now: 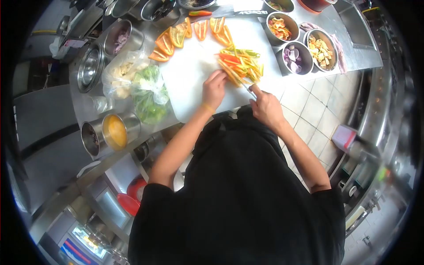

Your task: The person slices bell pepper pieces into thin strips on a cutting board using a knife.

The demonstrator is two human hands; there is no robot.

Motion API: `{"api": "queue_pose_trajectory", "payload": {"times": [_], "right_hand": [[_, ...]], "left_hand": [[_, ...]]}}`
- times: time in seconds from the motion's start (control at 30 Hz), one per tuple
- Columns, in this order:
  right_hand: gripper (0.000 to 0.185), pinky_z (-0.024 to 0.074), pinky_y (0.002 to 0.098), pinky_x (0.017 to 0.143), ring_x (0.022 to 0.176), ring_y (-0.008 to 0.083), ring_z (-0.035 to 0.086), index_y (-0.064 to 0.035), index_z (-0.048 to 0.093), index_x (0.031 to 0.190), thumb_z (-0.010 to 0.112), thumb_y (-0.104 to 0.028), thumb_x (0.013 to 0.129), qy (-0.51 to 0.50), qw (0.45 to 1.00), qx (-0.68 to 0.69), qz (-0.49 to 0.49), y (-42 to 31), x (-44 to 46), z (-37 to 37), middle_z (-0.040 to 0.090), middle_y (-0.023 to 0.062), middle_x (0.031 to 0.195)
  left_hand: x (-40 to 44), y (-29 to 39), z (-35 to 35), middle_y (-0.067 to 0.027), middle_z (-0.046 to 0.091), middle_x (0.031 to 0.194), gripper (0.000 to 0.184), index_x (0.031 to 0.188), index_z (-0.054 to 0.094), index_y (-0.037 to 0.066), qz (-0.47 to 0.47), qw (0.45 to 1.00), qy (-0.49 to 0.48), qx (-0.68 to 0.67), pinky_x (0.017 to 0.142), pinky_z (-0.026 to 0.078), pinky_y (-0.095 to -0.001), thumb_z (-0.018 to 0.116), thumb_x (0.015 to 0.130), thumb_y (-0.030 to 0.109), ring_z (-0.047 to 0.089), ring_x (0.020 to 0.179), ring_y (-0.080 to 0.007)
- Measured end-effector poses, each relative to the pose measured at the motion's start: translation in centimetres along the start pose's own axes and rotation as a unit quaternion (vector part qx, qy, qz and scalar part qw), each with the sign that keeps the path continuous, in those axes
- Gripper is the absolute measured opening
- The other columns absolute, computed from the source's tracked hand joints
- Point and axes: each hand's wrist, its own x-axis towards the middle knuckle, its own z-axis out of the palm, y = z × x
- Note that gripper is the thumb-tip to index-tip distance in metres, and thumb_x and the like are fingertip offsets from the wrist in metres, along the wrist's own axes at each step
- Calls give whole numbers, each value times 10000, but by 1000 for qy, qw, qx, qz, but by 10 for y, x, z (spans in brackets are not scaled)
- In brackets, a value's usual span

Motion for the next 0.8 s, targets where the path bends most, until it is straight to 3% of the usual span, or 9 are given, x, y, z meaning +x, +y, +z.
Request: {"api": "queue_pose_trajectory", "payload": {"times": [0.1,0.17,0.33,0.43,0.57,0.63,0.67,0.73,0.8], "right_hand": [[376,509,503,656,723,425,632,-65,498,1110,672,-82,778,4,999,31,31,3,-4,-10,620,214,856],[386,515,482,655,728,396,645,-67,516,1108,685,-59,762,13,999,36,30,10,-5,-11,628,187,878],[420,526,455,652,731,369,654,-78,535,1102,697,-8,720,29,998,61,-12,30,5,-19,626,155,895],[429,527,451,647,731,368,651,-87,537,1093,691,10,705,1,998,58,-23,41,10,-26,616,149,900],[445,528,454,646,730,371,647,-95,530,1093,699,5,694,-32,993,86,-71,48,12,-36,604,147,899],[453,530,458,653,728,379,643,-90,519,1093,706,-6,689,-51,987,118,-92,49,12,-39,602,154,891],[453,530,458,653,728,379,643,-90,519,1093,706,-6,689,-51,987,122,-93,48,12,-41,602,154,891],[440,529,464,657,725,380,644,-85,516,1089,702,-11,697,-119,976,139,-116,46,10,-46,604,162,887],[421,526,471,662,720,385,644,-80,513,1094,696,-37,717,-129,973,137,-132,43,8,-46,616,172,883]], "left_hand": [[-2,28,-26,-130,672,1007,162,925,662,-10,-1,998,57,-11,787,551,-370,579,804,-78,658,921,-320],[9,57,-48,-127,678,1045,150,961,666,-3,87,996,-4,22,875,529,-387,606,824,-20,649,1004,-304],[39,68,-42,-119,683,1071,233,1031,653,7,89,976,-151,130,1006,443,-434,670,842,142,606,1095,-300],[54,61,-31,-138,668,1132,283,1070,659,8,34,963,-243,111,972,464,-406,644,892,226,601,1108,-299],[76,50,-19,-148,692,1054,277,1078,656,8,10,957,-255,138,876,507,-406,626,903,221,646,1013,-301],[91,46,-19,-156,708,936,250,1021,677,-1,-175,941,-290,15,769,529,-418,616,908,214,682,880,-305],[102,39,-18,-156,708,936,250,1021,677,-1,-177,940,-291,19,769,529,-418,616,908,214,682,880,-305],[127,19,-14,-173,707,851,270,934,710,9,-145,978,-116,98,724,531,-427,648,880,266,688,782,-316],[160,22,-10,-176,709,861,303,922,726,23,-198,949,-141,198,757,533,-421,671,861,315,684,798,-328]]}}
